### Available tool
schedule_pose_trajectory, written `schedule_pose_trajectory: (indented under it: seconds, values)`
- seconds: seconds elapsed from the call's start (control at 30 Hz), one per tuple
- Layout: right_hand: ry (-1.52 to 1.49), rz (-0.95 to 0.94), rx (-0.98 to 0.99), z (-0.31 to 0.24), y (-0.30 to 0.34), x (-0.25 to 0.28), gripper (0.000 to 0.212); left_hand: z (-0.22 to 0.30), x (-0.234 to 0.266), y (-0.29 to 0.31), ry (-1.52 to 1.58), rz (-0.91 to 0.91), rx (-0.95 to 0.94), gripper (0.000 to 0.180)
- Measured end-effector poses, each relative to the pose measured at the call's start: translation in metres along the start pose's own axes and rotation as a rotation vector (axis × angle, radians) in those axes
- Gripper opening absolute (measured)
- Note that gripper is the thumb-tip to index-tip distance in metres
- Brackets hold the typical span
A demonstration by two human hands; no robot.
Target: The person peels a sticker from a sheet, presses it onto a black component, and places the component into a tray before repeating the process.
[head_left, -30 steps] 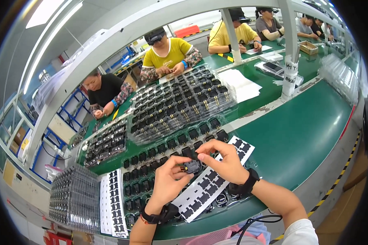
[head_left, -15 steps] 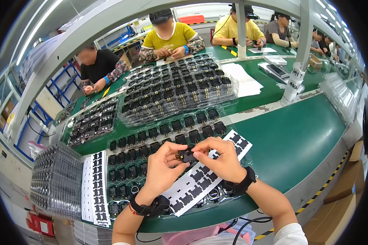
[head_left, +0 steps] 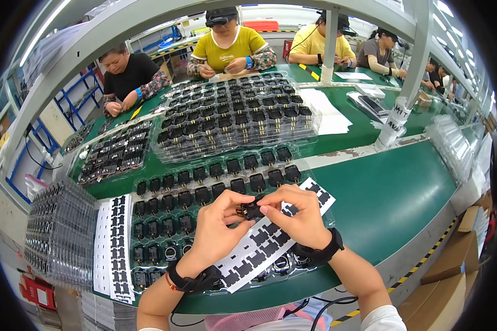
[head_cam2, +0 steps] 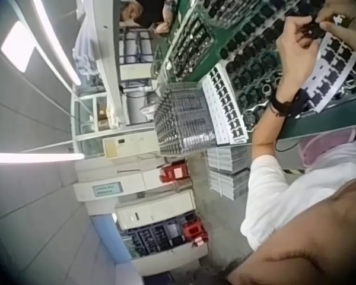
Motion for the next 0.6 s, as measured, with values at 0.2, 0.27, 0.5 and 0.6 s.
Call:
schedule_pose_trajectory:
  seconds: [0.2,0.27,0.5,0.6]
  values:
    - [-0.057,-0.02,-0.046,0.002,0.001,-0.004,0.009,-0.005,0.003,0.003,-0.004,-0.013,0.004,0.037]
    - [-0.076,-0.036,-0.09,0.002,0.003,-0.005,0.009,-0.006,0.004,0.004,0.002,-0.011,-0.007,0.037]
    - [0.002,-0.014,-0.039,0.001,0.002,-0.012,0.01,-0.004,0.007,0.006,-0.094,-0.009,-0.106,0.036]
    - [0.123,0.006,0.049,-0.001,0.002,-0.013,0.01,-0.004,0.006,0.006,-0.111,-0.01,-0.11,0.033]
Point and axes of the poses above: each hand's wrist, its own y-axis away from the middle knuckle, its own x-axis out of the back of the hand, z = x × y, the point moved 2 cm from there along -y, towards the middle knuckle, and after that the axes turned 6 degrees about y, right-handed, at the moved point
